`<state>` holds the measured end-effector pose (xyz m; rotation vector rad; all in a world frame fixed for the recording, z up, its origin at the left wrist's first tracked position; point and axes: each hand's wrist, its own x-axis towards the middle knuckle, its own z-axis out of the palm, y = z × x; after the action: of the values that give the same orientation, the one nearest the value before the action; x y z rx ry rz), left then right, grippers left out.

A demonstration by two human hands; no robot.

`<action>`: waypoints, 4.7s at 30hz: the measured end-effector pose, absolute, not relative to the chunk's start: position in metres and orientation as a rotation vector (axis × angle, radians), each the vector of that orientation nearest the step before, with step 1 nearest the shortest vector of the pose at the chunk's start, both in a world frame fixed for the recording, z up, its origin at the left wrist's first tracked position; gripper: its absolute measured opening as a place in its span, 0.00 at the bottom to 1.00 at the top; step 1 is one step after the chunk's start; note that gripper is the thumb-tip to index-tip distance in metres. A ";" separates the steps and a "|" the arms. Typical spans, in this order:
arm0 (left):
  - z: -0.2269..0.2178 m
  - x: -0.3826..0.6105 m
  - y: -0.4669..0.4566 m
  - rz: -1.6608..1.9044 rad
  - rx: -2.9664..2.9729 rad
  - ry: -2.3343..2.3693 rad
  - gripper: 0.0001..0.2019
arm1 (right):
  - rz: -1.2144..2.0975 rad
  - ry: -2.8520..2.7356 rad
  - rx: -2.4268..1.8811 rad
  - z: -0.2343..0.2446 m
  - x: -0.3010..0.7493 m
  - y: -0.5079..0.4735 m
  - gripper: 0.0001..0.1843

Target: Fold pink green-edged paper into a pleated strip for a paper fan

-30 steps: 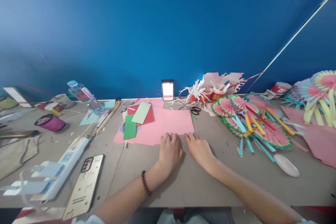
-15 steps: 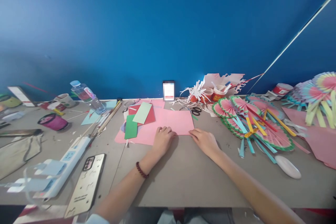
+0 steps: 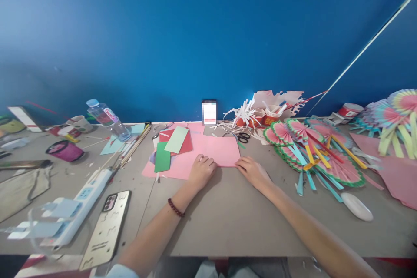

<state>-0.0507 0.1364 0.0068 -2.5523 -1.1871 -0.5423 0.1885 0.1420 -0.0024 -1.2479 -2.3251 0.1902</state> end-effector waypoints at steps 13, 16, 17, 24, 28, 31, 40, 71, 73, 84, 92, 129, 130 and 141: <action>0.005 -0.059 0.139 -0.816 -2.817 -1.361 0.08 | -0.015 -2.336 -1.305 -0.001 0.188 0.145 0.09; 0.002 -0.061 0.141 -0.903 -2.832 -1.415 0.07 | 0.011 -2.312 -1.328 0.002 0.188 0.144 0.09; 0.001 -0.062 0.142 -0.921 -2.827 -1.436 0.06 | 0.021 -2.303 -1.335 0.003 0.188 0.143 0.08; -0.002 -0.062 0.143 -0.978 -2.755 -1.573 0.04 | 0.023 -2.288 -1.319 0.003 0.186 0.141 0.10; 0.002 -0.060 0.142 -0.923 -2.728 -1.613 0.05 | 0.037 -2.279 -1.321 -0.003 0.186 0.144 0.11; 0.005 -0.059 0.141 -0.875 -2.696 -1.615 0.07 | 0.049 -2.268 -1.323 -0.007 0.186 0.145 0.11; 0.007 -0.056 0.139 -0.824 -2.658 -1.557 0.07 | 0.000 -2.273 -1.270 -0.001 0.184 0.143 0.11; 0.004 -0.052 0.135 -0.869 -2.713 -1.369 0.06 | -0.045 -2.316 -1.167 0.003 0.178 0.136 0.10; 0.003 -0.052 0.135 -0.875 -2.723 -1.353 0.06 | -0.058 -2.329 -1.143 0.003 0.177 0.135 0.10; 0.008 -0.048 0.133 -0.897 -2.662 -1.370 0.11 | -0.054 -2.322 -1.111 0.010 0.173 0.130 0.11; 0.009 -0.046 0.130 -0.927 -2.678 -1.319 0.07 | -0.073 -2.338 -1.115 0.010 0.172 0.128 0.11; 0.011 -0.043 0.123 -1.433 -2.172 -1.738 0.08 | 0.170 -2.277 -0.813 0.008 0.157 0.115 0.16; 0.012 -0.046 0.125 -1.431 -2.172 -1.648 0.07 | 0.151 -2.271 -0.805 0.008 0.158 0.115 0.16; 0.015 -0.052 0.130 -0.937 -2.280 -1.392 0.10 | -0.028 -2.364 -0.653 0.013 0.161 0.112 0.10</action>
<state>-0.0518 0.1300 0.0146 -2.2802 -1.3916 -0.9374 0.1608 0.1120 0.0133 -0.6528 -2.3638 -0.0284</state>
